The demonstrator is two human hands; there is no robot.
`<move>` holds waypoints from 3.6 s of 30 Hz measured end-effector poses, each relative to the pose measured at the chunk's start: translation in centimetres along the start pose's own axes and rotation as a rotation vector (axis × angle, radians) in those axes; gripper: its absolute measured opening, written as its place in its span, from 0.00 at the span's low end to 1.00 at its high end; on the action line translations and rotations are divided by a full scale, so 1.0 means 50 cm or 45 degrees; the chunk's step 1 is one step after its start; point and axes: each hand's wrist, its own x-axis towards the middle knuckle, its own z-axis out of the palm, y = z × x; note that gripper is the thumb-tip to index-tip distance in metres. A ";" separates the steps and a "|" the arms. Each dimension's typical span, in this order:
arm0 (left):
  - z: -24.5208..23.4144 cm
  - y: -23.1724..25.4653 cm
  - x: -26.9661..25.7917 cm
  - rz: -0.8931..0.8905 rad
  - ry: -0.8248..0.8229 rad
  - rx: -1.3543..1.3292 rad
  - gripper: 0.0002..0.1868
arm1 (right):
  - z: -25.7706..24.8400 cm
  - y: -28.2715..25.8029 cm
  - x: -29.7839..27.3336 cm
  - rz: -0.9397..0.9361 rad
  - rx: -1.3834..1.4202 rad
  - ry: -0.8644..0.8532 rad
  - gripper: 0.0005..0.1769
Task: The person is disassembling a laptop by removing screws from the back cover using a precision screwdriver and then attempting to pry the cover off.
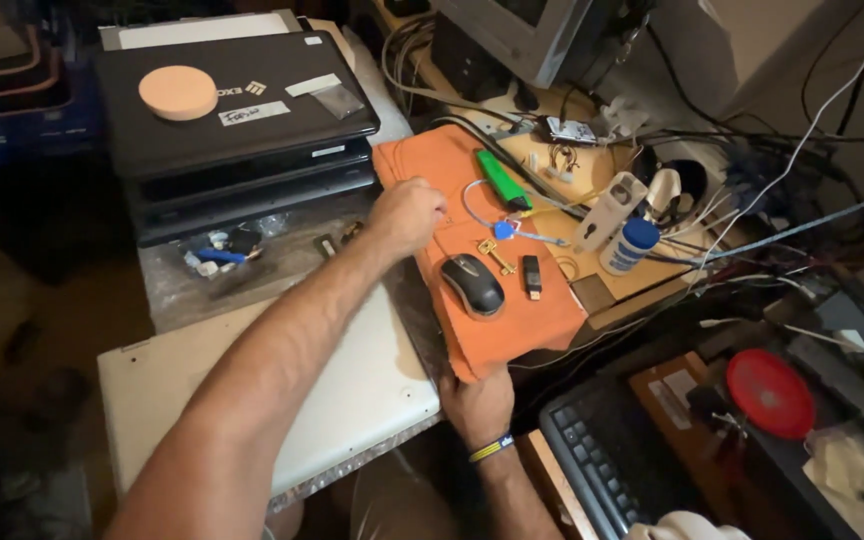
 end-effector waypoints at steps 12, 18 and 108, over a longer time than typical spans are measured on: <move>-0.012 0.036 0.051 0.037 -0.299 0.067 0.06 | 0.041 0.012 -0.037 0.035 0.043 -0.026 0.22; 0.015 0.004 0.059 0.318 -0.237 0.127 0.08 | 0.031 0.008 -0.028 0.033 0.033 -0.074 0.15; -0.280 0.109 -0.695 -0.764 0.457 -1.560 0.13 | -0.249 -0.225 0.040 -0.064 1.044 -0.287 0.09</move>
